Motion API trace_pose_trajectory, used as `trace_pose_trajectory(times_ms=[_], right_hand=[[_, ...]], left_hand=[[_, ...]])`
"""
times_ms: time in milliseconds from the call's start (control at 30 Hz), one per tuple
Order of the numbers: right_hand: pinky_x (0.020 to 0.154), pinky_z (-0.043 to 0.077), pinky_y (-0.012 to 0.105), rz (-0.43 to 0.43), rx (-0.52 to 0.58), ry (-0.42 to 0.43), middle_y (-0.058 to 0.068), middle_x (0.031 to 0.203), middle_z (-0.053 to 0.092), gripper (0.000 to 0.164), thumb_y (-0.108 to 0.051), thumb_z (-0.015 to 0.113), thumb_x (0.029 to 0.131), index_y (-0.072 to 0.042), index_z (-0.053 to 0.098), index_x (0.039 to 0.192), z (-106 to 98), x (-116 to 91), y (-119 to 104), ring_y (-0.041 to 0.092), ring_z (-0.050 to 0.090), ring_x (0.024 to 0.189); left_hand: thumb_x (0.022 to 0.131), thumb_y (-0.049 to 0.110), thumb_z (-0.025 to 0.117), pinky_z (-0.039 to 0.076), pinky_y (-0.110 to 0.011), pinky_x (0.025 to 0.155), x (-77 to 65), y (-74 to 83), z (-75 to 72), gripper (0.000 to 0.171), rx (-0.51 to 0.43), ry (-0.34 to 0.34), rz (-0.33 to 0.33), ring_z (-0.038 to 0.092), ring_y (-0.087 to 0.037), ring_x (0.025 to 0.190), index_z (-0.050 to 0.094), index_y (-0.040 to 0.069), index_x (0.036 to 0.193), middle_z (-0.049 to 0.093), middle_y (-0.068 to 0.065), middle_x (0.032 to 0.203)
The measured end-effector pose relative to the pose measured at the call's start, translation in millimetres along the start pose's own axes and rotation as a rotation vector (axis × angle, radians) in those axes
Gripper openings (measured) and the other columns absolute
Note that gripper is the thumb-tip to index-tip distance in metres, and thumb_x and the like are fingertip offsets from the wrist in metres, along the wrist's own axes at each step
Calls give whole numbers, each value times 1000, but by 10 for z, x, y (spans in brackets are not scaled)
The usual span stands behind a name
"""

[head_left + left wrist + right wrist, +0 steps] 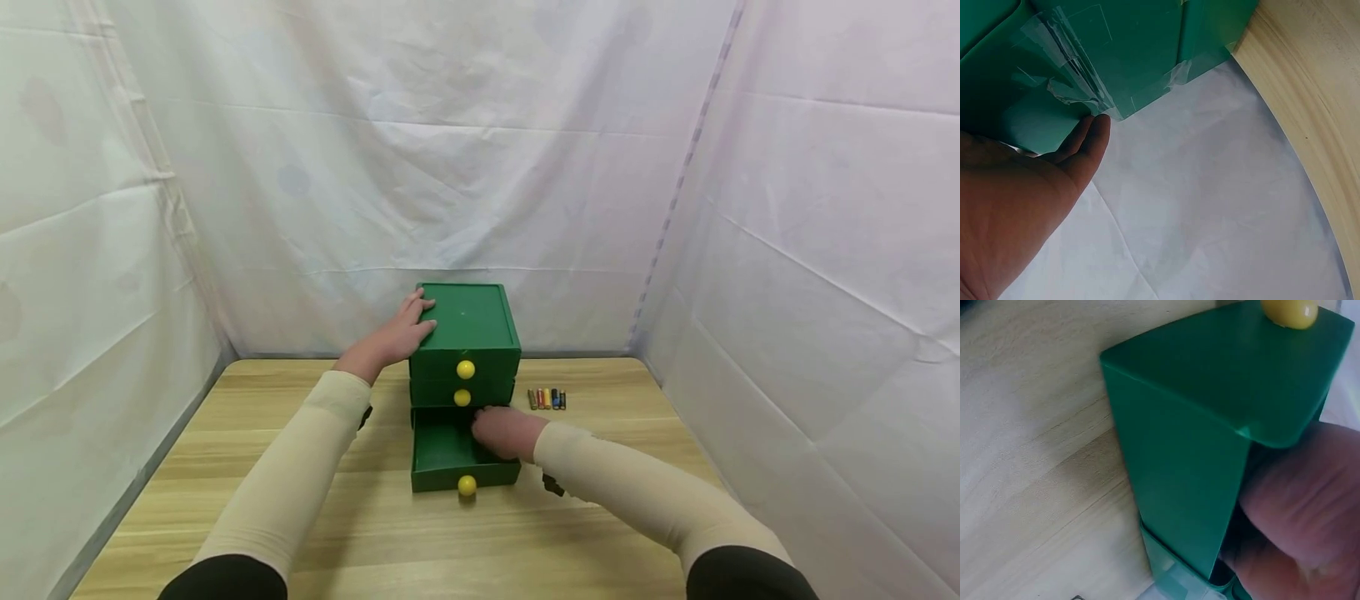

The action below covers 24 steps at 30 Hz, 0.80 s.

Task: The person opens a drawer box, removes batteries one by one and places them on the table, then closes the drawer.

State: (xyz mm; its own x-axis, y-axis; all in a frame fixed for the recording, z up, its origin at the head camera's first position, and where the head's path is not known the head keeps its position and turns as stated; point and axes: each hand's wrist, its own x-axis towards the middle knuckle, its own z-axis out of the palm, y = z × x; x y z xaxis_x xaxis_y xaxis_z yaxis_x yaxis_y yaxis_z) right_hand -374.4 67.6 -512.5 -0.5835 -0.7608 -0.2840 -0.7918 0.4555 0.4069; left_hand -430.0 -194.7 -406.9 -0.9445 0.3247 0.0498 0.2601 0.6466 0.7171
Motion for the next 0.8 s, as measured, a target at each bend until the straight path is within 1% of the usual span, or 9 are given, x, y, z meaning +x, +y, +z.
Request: trace_pose_trajectory(times_ms=[100, 167, 267, 367, 500, 567, 700, 800], right_hand=[[85, 57, 31, -17, 95, -13, -4, 100, 69, 6, -19, 76, 107, -19, 77, 101, -18, 5, 30, 12, 61, 88], [83, 56, 30, -42, 150, -3, -6, 97, 67, 6, -20, 80, 104, -20, 76, 100, -18, 15, 49, 11, 59, 86], [79, 54, 27, -79, 245, 19, -8, 92, 63, 13, -23, 86, 100, -22, 74, 96, -14, 25, 76, 10, 56, 83], [76, 50, 26, -108, 350, 39, -10, 90, 58, 19, -26, 88, 98, -22, 71, 93, -21, 24, 105, 9, 53, 83], [77, 48, 27, -110, 501, 53, -10, 94, 56, 19, -24, 88, 97, -24, 70, 94, -34, -2, 137, 10, 52, 86], [78, 48, 27, -103, 558, 56, -10, 96, 56, 17, -24, 87, 97, -24, 70, 95, -35, -28, 150, 10, 52, 88], [78, 49, 28, -97, 644, 70, -9, 100, 57, 15, -21, 86, 96, -24, 71, 97, -78, -92, 170, 11, 53, 90], [79, 49, 28, -92, 683, 84, -9, 103, 57, 13, -19, 84, 96, -22, 72, 101, -140, -141, 191, 12, 53, 91]], left_hand=[[122, 37, 38, 16, -62, 133, 26, -41, -4, 62, 4, -5, -9, -7, -35, 171, 25, 7, 175, -14, -6, 185], [122, 36, 38, 16, -63, 133, 33, -56, -4, 62, 5, -5, -7, -7, -35, 171, 25, 7, 175, -14, -6, 185], [122, 36, 38, 17, -61, 133, 37, -54, 1, 62, 11, -3, -11, -6, -34, 171, 25, 9, 175, -14, -5, 185], [122, 35, 38, 17, -62, 133, 11, -16, -2, 61, 14, 4, 1, -5, -36, 171, 26, 7, 175, -13, -8, 185], [122, 32, 39, 17, -64, 132, -30, 16, -2, 60, 4, 16, 20, -4, -39, 170, 26, 4, 174, -11, -12, 185], [122, 32, 39, 18, -63, 132, -33, 15, 4, 60, 5, 20, 21, -3, -38, 170, 26, 5, 174, -11, -11, 185], [122, 32, 39, 18, -64, 132, -34, 12, 7, 59, -1, 25, 29, -3, -38, 170, 27, 5, 174, -11, -11, 185], [122, 32, 39, 17, -64, 132, -45, 15, -2, 60, -9, 24, 29, -5, -38, 170, 27, 5, 174, -11, -11, 185]])
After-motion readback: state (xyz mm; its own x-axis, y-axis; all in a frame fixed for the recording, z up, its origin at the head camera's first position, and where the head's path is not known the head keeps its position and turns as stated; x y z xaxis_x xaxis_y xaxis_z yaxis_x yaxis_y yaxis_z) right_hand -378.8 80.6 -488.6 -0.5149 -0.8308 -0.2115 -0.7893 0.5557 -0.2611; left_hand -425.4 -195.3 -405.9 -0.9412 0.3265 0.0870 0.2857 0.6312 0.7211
